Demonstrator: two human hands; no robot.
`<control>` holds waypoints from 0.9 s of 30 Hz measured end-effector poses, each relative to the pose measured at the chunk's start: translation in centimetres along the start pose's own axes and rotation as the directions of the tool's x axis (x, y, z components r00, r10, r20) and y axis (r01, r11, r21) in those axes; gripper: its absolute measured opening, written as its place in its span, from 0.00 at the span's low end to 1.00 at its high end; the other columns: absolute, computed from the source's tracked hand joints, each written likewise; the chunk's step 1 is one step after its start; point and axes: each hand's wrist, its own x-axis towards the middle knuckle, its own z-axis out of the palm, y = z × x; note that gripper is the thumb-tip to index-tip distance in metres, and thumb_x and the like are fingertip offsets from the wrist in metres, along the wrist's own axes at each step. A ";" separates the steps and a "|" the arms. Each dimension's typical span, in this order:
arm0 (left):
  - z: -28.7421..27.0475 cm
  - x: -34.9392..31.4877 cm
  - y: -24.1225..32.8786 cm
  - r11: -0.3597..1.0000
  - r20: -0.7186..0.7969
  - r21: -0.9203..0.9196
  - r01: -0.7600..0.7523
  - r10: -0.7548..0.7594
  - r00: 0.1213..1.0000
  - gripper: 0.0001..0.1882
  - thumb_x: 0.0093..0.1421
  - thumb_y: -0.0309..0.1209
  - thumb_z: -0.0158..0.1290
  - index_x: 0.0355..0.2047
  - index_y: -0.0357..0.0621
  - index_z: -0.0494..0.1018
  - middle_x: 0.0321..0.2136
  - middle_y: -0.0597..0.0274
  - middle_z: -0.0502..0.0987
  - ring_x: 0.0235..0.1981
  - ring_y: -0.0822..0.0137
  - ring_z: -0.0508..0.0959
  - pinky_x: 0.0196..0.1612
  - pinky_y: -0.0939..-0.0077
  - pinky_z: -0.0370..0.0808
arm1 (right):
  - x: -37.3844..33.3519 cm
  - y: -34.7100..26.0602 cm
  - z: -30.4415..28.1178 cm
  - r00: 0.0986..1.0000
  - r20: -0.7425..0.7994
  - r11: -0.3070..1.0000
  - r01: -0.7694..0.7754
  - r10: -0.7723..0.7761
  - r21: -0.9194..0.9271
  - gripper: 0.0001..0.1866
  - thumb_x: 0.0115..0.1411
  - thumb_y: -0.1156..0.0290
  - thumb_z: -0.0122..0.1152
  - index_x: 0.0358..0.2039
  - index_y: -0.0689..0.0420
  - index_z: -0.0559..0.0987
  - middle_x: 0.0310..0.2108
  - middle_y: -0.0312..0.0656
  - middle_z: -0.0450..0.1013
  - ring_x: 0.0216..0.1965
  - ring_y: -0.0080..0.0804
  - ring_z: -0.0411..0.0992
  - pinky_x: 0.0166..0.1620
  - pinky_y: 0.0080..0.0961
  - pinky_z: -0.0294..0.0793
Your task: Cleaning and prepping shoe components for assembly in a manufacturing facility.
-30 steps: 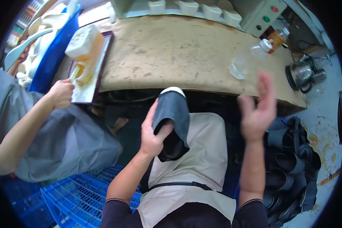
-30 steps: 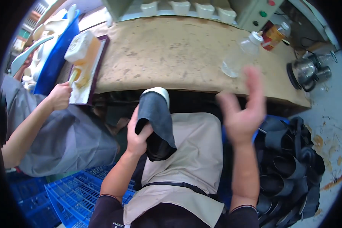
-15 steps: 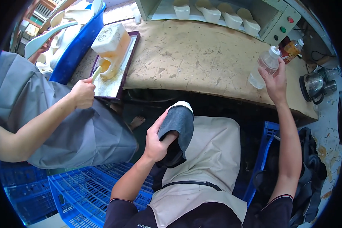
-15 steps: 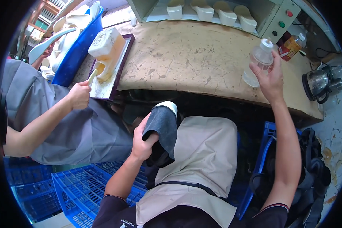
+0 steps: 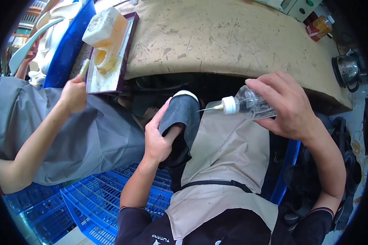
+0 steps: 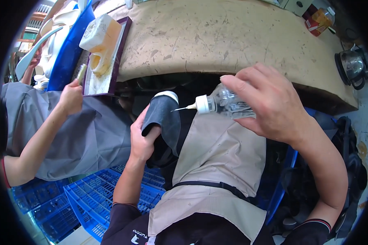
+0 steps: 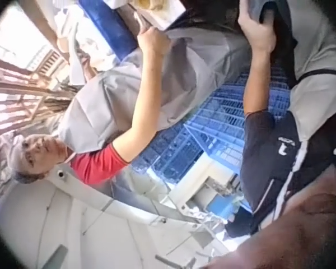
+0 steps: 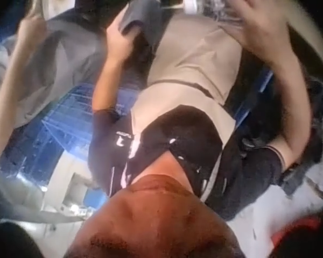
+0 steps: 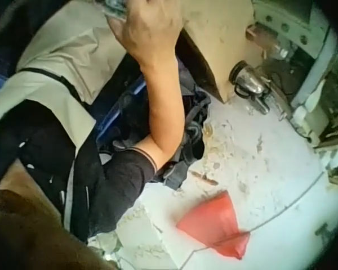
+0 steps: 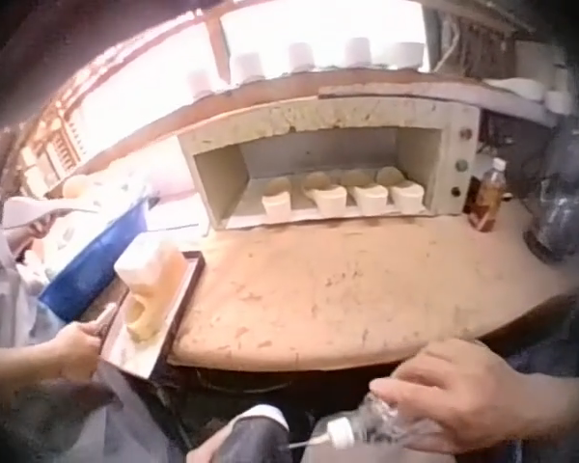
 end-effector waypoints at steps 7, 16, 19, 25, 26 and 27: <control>0.2 -0.4 -2.2 0.996 -0.004 0.068 -0.049 0.050 0.999 0.38 0.48 0.16 0.58 0.63 0.36 0.68 0.56 0.49 0.77 0.56 0.57 0.77 0.60 0.71 0.70 | -0.9 -0.4 3.0 0.996 0.034 0.992 0.091 -0.088 -0.089 0.30 0.44 0.72 0.75 0.51 0.57 0.78 0.41 0.41 0.73 0.37 0.36 0.68 0.41 0.30 0.71; 0.1 -0.5 -3.8 0.923 0.013 0.296 -0.247 0.255 0.967 0.37 0.47 0.20 0.64 0.61 0.36 0.71 0.51 0.48 0.81 0.45 0.56 0.83 0.48 0.72 0.78 | -1.4 -0.9 3.4 0.992 0.094 0.978 0.098 -0.082 -0.184 0.29 0.45 0.73 0.75 0.51 0.55 0.79 0.39 0.40 0.73 0.36 0.35 0.67 0.39 0.30 0.71; -0.2 -0.5 -3.9 0.887 0.026 0.377 -0.267 0.278 0.960 0.37 0.46 0.21 0.65 0.60 0.37 0.72 0.48 0.48 0.81 0.42 0.56 0.83 0.45 0.71 0.79 | -1.3 -1.1 3.6 0.992 0.098 0.978 0.101 -0.085 -0.183 0.30 0.44 0.74 0.75 0.51 0.54 0.79 0.39 0.39 0.73 0.36 0.35 0.67 0.39 0.29 0.70; -0.7 -0.4 -4.0 0.804 0.067 0.506 -0.312 0.324 0.944 0.36 0.45 0.22 0.65 0.59 0.38 0.73 0.46 0.47 0.82 0.38 0.56 0.84 0.42 0.71 0.79 | -1.2 -1.5 4.0 0.991 0.114 0.975 0.099 -0.077 -0.199 0.32 0.43 0.74 0.77 0.52 0.53 0.80 0.38 0.39 0.73 0.36 0.34 0.67 0.39 0.29 0.71; -0.7 -0.4 -4.1 0.791 0.074 0.522 -0.320 0.331 0.941 0.36 0.44 0.22 0.65 0.58 0.38 0.73 0.46 0.47 0.82 0.38 0.56 0.84 0.41 0.71 0.79 | -1.1 -1.6 4.1 0.990 0.119 0.974 0.098 -0.075 -0.203 0.32 0.43 0.74 0.78 0.52 0.53 0.80 0.38 0.39 0.73 0.36 0.34 0.67 0.39 0.29 0.71; -0.8 -0.4 -4.1 0.791 0.071 0.522 -0.318 0.331 0.941 0.36 0.44 0.22 0.65 0.58 0.38 0.73 0.46 0.47 0.82 0.38 0.56 0.84 0.41 0.71 0.79 | -1.0 -1.7 4.1 0.990 0.120 0.974 0.101 -0.078 -0.203 0.32 0.43 0.74 0.78 0.52 0.53 0.80 0.38 0.39 0.73 0.36 0.34 0.67 0.39 0.29 0.71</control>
